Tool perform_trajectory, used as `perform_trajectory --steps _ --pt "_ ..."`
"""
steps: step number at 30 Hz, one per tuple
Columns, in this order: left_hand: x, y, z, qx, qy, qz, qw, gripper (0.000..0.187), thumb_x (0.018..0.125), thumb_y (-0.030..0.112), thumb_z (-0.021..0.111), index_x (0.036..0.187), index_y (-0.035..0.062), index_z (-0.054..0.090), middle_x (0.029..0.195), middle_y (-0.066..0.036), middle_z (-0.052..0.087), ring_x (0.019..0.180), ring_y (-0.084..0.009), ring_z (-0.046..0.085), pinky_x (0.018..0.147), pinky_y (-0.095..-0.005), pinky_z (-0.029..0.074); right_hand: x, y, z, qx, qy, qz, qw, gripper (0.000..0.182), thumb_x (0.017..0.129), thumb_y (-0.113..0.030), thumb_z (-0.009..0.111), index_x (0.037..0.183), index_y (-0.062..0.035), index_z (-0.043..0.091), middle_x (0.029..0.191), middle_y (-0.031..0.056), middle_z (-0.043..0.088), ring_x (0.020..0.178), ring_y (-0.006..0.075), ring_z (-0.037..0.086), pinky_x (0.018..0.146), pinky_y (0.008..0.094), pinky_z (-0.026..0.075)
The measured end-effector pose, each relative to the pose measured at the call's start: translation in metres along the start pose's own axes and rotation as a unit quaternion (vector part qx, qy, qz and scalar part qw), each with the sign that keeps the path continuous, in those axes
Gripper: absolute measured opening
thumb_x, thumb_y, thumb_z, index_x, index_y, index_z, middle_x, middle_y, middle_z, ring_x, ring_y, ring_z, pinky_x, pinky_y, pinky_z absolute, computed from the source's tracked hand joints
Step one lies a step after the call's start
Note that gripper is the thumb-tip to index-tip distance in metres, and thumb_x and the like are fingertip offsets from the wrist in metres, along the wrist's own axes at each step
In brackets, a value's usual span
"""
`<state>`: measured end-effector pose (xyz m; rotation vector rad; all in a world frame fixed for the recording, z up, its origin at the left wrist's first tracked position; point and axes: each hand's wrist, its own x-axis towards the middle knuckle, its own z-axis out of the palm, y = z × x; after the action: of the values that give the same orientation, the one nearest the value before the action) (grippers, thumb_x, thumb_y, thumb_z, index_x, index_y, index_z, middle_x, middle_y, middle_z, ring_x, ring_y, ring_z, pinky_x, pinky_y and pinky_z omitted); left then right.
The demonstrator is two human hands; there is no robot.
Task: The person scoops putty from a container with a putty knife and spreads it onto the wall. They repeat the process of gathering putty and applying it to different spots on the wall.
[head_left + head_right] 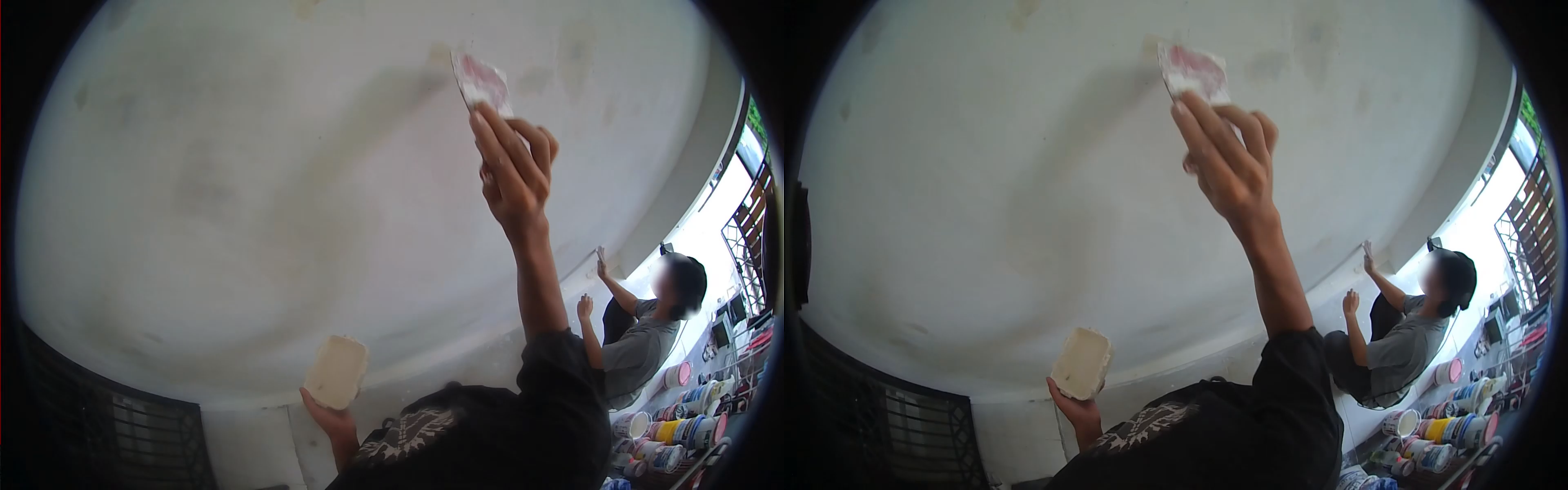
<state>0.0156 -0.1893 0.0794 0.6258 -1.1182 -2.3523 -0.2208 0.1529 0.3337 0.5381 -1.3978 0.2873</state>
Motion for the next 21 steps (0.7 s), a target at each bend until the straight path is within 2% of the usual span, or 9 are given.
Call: perform_trajectory --steps 3,6,14,17,19,21 --pt "-0.014 0.016 0.021 -0.001 -0.008 0.011 1.0 0.062 0.098 0.057 0.032 0.137 0.0105 0.045 0.129 -0.008 0.057 0.114 -0.0296 0.059 0.077 -0.051 0.053 0.024 0.01 0.013 -0.025 0.017 0.005 1.0 0.045 0.066 -0.006 0.076 0.11 -0.0063 0.069 0.118 0.0029 0.068 0.094 0.016 0.057 0.084 0.031 0.039" --pt "-0.029 0.035 0.046 -0.009 -0.009 0.022 1.0 0.062 0.099 0.057 0.032 0.137 0.0101 0.045 0.129 -0.008 0.057 0.115 -0.0296 0.058 0.079 -0.0507 0.053 0.02 0.012 0.031 -0.002 -0.041 0.035 0.999 0.046 0.067 -0.012 0.078 0.112 -0.0084 0.07 0.123 0.0007 0.066 0.101 0.0161 0.054 0.085 0.0317 0.04" --pt "-0.048 0.063 0.073 0.005 -0.016 0.028 0.999 0.062 0.098 0.058 0.033 0.136 0.0102 0.046 0.129 -0.008 0.057 0.114 -0.0295 0.059 0.079 -0.0502 0.053 0.06 0.025 -0.012 0.002 -0.04 0.045 0.998 0.043 0.068 -0.008 0.077 0.11 -0.006 0.07 0.118 0.0031 0.069 0.096 0.0171 0.056 0.084 0.0316 0.04" --pt "-0.056 0.069 0.08 0.026 -0.023 0.02 0.999 0.064 0.097 0.059 0.032 0.137 0.0104 0.045 0.129 -0.008 0.057 0.113 -0.0294 0.059 0.078 -0.0502 0.053 0.092 0.036 -0.028 0.019 0.014 0.059 0.998 0.038 0.07 -0.002 0.074 0.107 -0.0042 0.07 0.11 0.005 0.071 0.088 0.0177 0.058 0.081 0.0313 0.042" --pt "-0.059 0.069 0.078 0.024 -0.017 0.019 0.999 0.065 0.097 0.06 0.032 0.138 0.0106 0.045 0.13 -0.008 0.056 0.114 -0.0293 0.059 0.078 -0.0496 0.054 0.107 0.049 -0.027 0.067 0.117 0.033 0.99 0.035 0.07 0.005 0.071 0.104 -0.003 0.071 0.105 0.0065 0.073 0.079 0.0182 0.058 0.077 0.0307 0.043" --pt "-0.054 0.064 0.068 0.02 -0.016 0.025 0.999 0.065 0.097 0.059 0.032 0.138 0.0106 0.044 0.131 -0.008 0.056 0.114 -0.0294 0.059 0.078 -0.0496 0.054 0.121 0.051 -0.033 0.034 0.142 0.043 0.988 0.033 0.071 0.005 0.072 0.103 -0.0033 0.071 0.103 0.0055 0.073 0.079 0.0194 0.058 0.074 0.0304 0.044"
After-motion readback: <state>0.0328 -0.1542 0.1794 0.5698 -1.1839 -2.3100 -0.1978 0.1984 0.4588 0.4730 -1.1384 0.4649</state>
